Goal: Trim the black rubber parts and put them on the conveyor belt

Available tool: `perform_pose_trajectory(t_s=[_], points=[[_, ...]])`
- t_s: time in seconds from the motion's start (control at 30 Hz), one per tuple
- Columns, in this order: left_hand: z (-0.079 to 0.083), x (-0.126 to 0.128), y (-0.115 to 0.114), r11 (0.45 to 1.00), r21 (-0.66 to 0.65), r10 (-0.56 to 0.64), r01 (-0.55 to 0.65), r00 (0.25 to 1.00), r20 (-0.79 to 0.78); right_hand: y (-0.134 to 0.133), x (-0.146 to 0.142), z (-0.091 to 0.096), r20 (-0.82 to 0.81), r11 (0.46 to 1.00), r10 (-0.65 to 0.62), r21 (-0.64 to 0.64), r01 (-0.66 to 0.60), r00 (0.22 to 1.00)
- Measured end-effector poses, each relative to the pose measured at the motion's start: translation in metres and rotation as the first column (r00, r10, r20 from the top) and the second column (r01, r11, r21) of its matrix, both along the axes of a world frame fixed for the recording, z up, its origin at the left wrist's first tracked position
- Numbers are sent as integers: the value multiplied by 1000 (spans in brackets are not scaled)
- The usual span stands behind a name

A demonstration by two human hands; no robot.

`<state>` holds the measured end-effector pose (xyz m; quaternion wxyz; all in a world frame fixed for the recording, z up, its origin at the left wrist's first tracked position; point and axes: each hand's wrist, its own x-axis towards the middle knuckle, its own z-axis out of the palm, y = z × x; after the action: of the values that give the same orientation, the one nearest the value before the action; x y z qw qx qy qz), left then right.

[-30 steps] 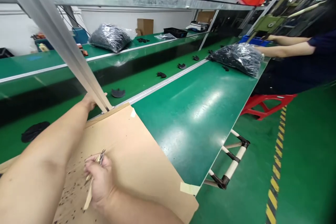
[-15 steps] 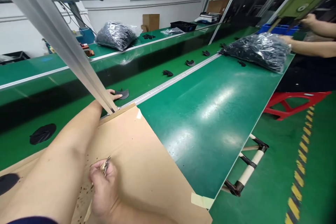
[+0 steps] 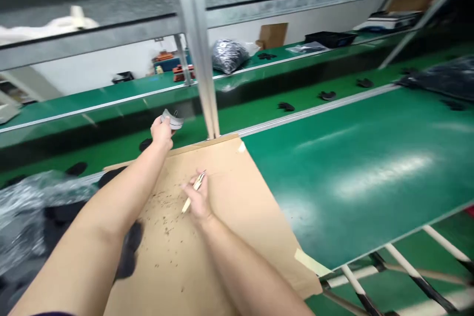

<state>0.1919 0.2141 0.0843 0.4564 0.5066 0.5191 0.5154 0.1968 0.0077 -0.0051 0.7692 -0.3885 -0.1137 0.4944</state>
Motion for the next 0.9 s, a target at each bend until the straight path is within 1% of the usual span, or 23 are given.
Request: perform_pose_trajectory(t_s=[0.03,0.1,0.17,0.2,0.27,0.3,0.33,0.4,0.43,0.5,0.53,0.57,0.6,0.63,0.7,0.73,0.77,0.8,0.83,0.9], points=[[7,-19,-17,999,-24,24,-22,995,98,1,-1,-2,55,1000,0,-3,0,999],[15,-55,-54,998,-53,30,-18,975,220,5,-1,-5,173,1000,24,-24,-21,985],[13,-87,-94,999,-40,30,-19,957,287,8,-1,-9,296,999,22,-52,-7,955],[8,-102,-114,1000,-26,22,-15,948,318,8,0,-9,349,998,37,-67,-14,937],[-9,-126,-149,999,-41,33,-19,930,367,7,2,-10,449,994,93,-100,-54,889],[-20,-136,-164,996,-75,69,-43,920,385,4,3,-9,495,991,127,-107,-85,860],[-30,-144,-176,988,-129,131,-85,907,401,2,4,-8,539,988,151,-104,-113,829],[-49,-155,-191,977,-195,170,-87,872,459,-4,4,-7,622,985,170,-75,-157,764],[-56,-158,-196,976,-210,163,-63,850,501,-7,4,-6,662,984,164,-54,-172,732],[-64,-164,-199,978,-203,93,36,801,592,-13,4,-6,751,981,135,-9,-194,646],[-65,-167,-199,977,-191,45,98,777,628,-15,3,-5,807,978,109,16,-206,581],[-66,-170,-198,971,-179,-1,158,755,656,-17,3,-5,867,975,74,42,-220,493],[-66,-173,-197,963,-174,-37,206,739,673,-20,3,-4,924,969,31,66,-238,382],[-66,-176,-195,956,-175,-55,234,731,680,-22,3,-3,967,962,-17,84,-259,253],[-67,-180,-193,953,-196,-39,233,733,679,-25,1,0,995,953,-98,92,-290,-5],[-68,-181,-192,954,-208,-18,215,734,679,-26,0,1,987,952,-123,86,-295,-107],[-69,-181,-191,957,-217,5,195,732,682,-26,-1,2,973,953,-137,79,-294,-184],[-70,-181,-191,959,-223,26,177,725,688,-27,-3,3,960,955,-147,75,-287,-240],[-71,-180,-190,960,-229,45,163,714,699,-27,-5,3,948,957,-153,72,-280,-279],[-72,-179,-191,957,-248,81,152,682,727,-26,-7,1,930,961,-157,66,-269,-334]])
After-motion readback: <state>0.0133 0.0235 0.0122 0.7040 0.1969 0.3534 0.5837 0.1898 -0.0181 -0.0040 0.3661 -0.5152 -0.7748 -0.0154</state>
